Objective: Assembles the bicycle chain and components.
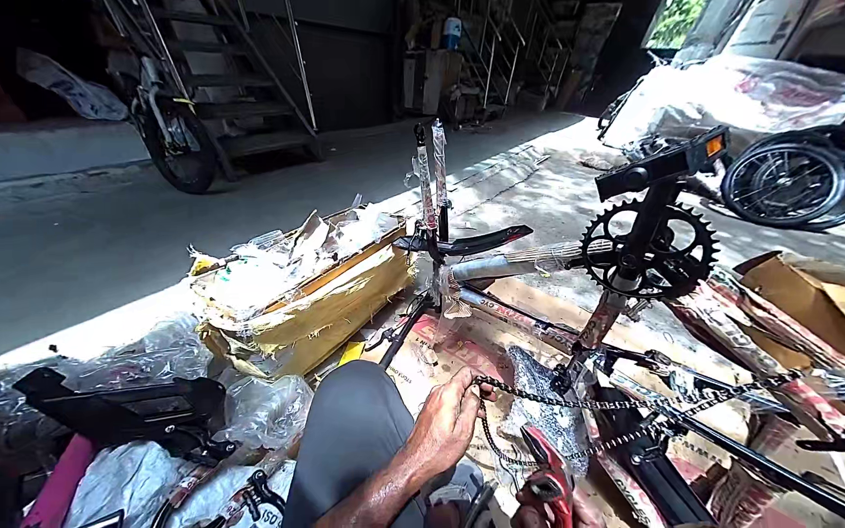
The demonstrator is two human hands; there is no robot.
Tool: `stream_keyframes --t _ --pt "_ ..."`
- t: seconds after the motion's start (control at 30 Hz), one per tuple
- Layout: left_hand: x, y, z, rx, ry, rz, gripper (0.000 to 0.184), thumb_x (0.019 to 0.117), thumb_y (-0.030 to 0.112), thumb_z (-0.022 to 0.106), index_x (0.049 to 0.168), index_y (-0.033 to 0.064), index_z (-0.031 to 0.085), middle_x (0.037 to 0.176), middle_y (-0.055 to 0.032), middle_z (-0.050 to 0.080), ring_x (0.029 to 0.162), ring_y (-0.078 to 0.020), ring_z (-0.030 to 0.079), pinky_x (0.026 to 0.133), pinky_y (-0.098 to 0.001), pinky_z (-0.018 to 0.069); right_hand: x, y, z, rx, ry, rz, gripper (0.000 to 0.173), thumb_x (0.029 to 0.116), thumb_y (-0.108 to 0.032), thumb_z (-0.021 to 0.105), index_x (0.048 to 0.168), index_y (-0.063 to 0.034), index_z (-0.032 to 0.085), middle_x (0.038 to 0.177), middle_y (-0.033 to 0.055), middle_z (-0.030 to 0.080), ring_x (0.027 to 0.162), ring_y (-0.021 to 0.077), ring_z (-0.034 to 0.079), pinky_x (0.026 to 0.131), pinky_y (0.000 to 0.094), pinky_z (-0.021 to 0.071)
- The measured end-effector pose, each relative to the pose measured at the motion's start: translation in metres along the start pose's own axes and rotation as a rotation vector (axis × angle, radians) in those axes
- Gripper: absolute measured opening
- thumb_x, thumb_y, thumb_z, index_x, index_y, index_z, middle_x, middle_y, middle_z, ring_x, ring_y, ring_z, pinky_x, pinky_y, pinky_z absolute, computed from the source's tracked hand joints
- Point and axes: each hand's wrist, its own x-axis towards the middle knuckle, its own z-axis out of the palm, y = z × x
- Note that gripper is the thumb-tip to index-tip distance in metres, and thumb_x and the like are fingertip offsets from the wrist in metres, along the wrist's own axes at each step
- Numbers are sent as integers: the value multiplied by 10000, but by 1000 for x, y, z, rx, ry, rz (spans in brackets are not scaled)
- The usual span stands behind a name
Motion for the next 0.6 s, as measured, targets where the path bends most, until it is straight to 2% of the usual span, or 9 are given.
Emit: stream_keyframes --t 0.07,0.17,0.2,0.27,0.37,0.4,0.5,0.53,0.6 --pt "-2 2 4 10 -16 10 353 1071 155 323 1196 67 641 1081 -9 736 915 -108 719 849 -317 613 20 -20 -2 -218 34 16 480 1079 -252 525 1450 43 450 959 117 744 734 181 731 644 406 639" --pt "-3 -2 5 37 -16 32 372 1062 173 321 1202 32 635 984 -53 717 883 -138 710 842 -347 603 48 -40 -15 -357 -262 325 576 1035 -244 539 1562 -53 405 913 107 756 729 272 741 709 534 617" --pt "-4 -2 3 41 -24 35 375 1060 176 321 1208 27 631 988 -60 720 896 -140 706 856 -359 592 48 -41 -16 -343 -279 313 571 1036 -241 543 1556 -45 416 944 131 756 756 295 741 728 551 607" --pt "-4 2 1 21 -42 50 372 1068 168 321 1216 19 628 1043 -61 735 936 -135 719 888 -357 597 40 -39 -14 -279 -183 180 538 1061 -258 521 1499 46 452 1008 147 756 789 260 749 738 510 627" --pt "-6 4 -1 -15 -64 37 375 1081 161 305 1242 31 618 1124 -43 729 962 -117 720 891 -325 606 27 -27 7 -208 69 55 564 1107 -352 437 1395 133 431 875 93 717 700 147 711 637 381 639" --pt "-6 3 0 -16 -65 35 375 1083 164 305 1241 34 619 1120 -44 729 969 -123 721 899 -331 606 28 -26 8 -262 63 78 550 1101 -336 446 1398 126 453 848 86 720 676 152 711 625 390 638" --pt "-8 -2 0 35 -71 24 381 1041 158 322 1233 19 621 1084 -79 728 1014 -151 708 942 -376 578 41 -32 -6 -352 -262 264 527 1060 -268 503 1521 -17 459 896 109 754 714 266 733 696 528 612" --pt "-8 -2 -1 44 -91 31 386 1042 162 320 1257 18 608 1109 -86 730 1042 -155 706 961 -379 569 41 -31 -8 -354 -276 251 525 1057 -262 512 1522 -26 465 934 114 760 735 269 740 711 532 616" --pt "-6 2 -1 3 -93 48 381 1061 156 315 1261 6 602 1081 -86 719 987 -151 708 928 -365 580 35 -28 -9 -296 -195 206 515 1062 -235 513 1492 44 464 959 125 757 743 244 740 719 495 626"
